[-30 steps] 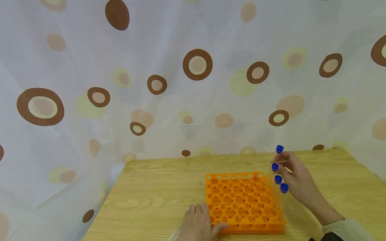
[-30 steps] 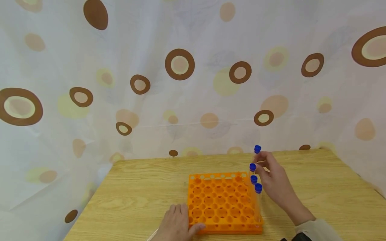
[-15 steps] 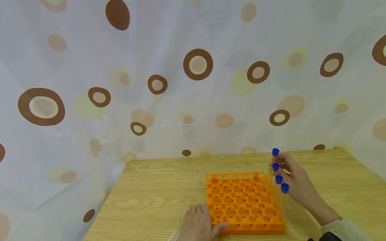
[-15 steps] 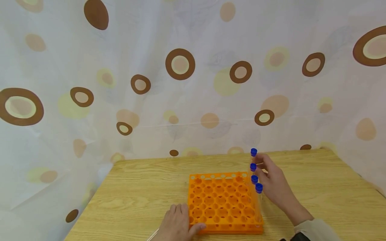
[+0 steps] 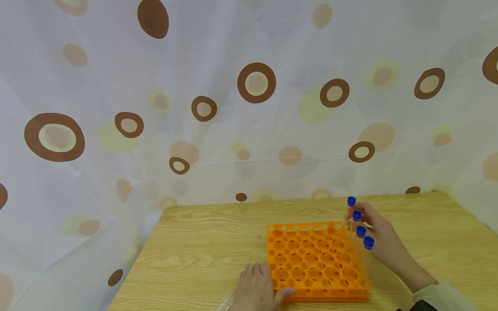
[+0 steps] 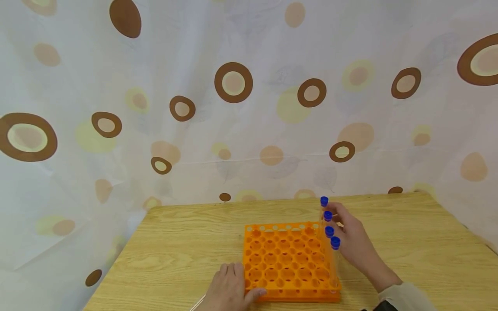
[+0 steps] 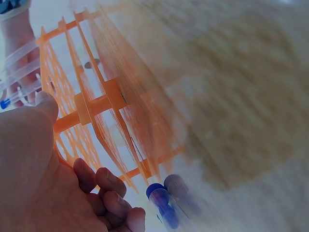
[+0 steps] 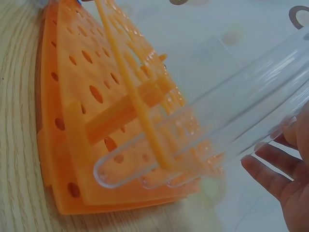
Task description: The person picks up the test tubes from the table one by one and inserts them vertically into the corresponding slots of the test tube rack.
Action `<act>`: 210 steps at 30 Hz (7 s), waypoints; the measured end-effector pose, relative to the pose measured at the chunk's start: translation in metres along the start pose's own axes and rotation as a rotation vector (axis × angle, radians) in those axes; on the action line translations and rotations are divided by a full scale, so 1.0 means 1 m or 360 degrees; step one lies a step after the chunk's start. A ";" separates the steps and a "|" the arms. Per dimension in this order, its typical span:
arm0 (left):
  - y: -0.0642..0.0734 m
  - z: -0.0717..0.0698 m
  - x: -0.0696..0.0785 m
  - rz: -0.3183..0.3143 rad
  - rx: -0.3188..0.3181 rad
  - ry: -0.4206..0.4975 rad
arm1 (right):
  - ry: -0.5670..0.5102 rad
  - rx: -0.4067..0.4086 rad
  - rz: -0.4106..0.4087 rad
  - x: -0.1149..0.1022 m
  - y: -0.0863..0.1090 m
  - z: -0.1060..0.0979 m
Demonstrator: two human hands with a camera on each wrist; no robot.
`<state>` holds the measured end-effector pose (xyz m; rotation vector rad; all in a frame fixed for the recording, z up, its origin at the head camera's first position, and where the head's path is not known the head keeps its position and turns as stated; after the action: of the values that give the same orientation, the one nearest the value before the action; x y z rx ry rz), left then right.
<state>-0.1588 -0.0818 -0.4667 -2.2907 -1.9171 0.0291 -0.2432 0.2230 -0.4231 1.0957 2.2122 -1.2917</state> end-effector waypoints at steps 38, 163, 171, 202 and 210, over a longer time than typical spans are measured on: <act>0.001 -0.001 0.001 -0.0017 0.0019 -0.0033 | 0.0148 -0.0167 0.0446 0.013 0.027 -0.002; 0.025 -0.050 -0.101 -0.0332 -0.0784 0.0860 | 0.0990 -0.0830 0.0561 -0.011 0.084 0.025; 0.025 -0.050 -0.100 -0.0345 -0.0802 0.0831 | 0.0975 -0.0829 0.0580 -0.012 0.083 0.024; 0.013 -0.053 -0.106 -0.0150 -0.0610 0.1016 | 0.0963 -0.0835 0.0584 -0.012 0.084 0.024; 0.005 -0.057 -0.095 -0.0161 -0.0572 0.1337 | 0.0948 -0.0847 0.0606 -0.011 0.084 0.025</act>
<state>-0.1647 -0.1817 -0.4188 -1.8802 -1.6279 -1.1650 -0.1736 0.2208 -0.4771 1.6959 2.3499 -0.1959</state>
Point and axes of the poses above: each hand's wrist, its own y-axis away from the middle knuckle, its own z-axis out of the palm, x = y × z, the point moved 1 cm from there along -y, towards the middle knuckle, and after that the axes turned 5 degrees about -z, right-handed, at the moved point
